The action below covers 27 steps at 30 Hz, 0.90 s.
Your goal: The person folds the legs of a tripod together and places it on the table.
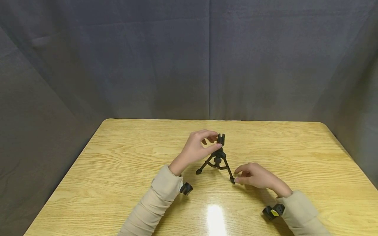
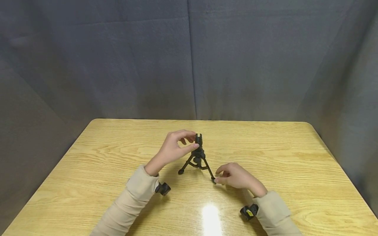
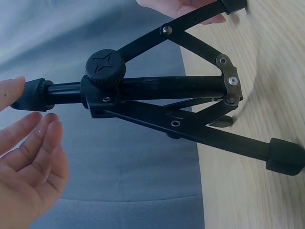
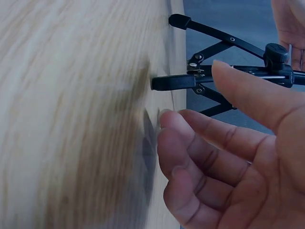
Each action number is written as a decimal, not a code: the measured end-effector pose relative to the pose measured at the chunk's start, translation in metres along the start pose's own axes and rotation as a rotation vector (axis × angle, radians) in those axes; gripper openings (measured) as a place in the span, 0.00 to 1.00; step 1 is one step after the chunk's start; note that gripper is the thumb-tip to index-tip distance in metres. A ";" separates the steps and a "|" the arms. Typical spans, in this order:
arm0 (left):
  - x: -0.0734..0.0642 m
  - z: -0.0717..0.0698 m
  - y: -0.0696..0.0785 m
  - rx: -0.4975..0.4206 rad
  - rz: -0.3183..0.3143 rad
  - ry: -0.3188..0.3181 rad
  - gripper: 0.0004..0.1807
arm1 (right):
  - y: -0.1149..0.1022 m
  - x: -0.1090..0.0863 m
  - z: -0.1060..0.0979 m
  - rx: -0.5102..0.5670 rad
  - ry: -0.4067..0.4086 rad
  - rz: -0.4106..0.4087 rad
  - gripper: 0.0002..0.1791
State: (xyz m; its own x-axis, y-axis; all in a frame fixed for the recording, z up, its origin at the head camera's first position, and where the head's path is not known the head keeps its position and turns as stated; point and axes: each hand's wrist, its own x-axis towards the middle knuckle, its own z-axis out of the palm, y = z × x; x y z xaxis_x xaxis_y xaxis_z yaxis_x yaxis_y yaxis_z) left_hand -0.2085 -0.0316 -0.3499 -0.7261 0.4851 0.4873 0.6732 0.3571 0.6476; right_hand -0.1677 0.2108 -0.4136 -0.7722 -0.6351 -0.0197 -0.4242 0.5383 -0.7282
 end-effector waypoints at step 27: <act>0.008 0.007 0.007 0.097 0.109 0.053 0.11 | 0.001 0.009 0.009 -0.004 -0.038 -0.014 0.07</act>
State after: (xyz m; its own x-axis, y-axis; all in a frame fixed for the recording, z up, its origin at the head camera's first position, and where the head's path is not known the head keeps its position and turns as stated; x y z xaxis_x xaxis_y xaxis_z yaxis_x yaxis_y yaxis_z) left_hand -0.2085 -0.0201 -0.3454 -0.6523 0.4832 0.5840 0.7572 0.3811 0.5305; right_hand -0.1706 0.2006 -0.4202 -0.7477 -0.6631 -0.0362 -0.4366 0.5319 -0.7256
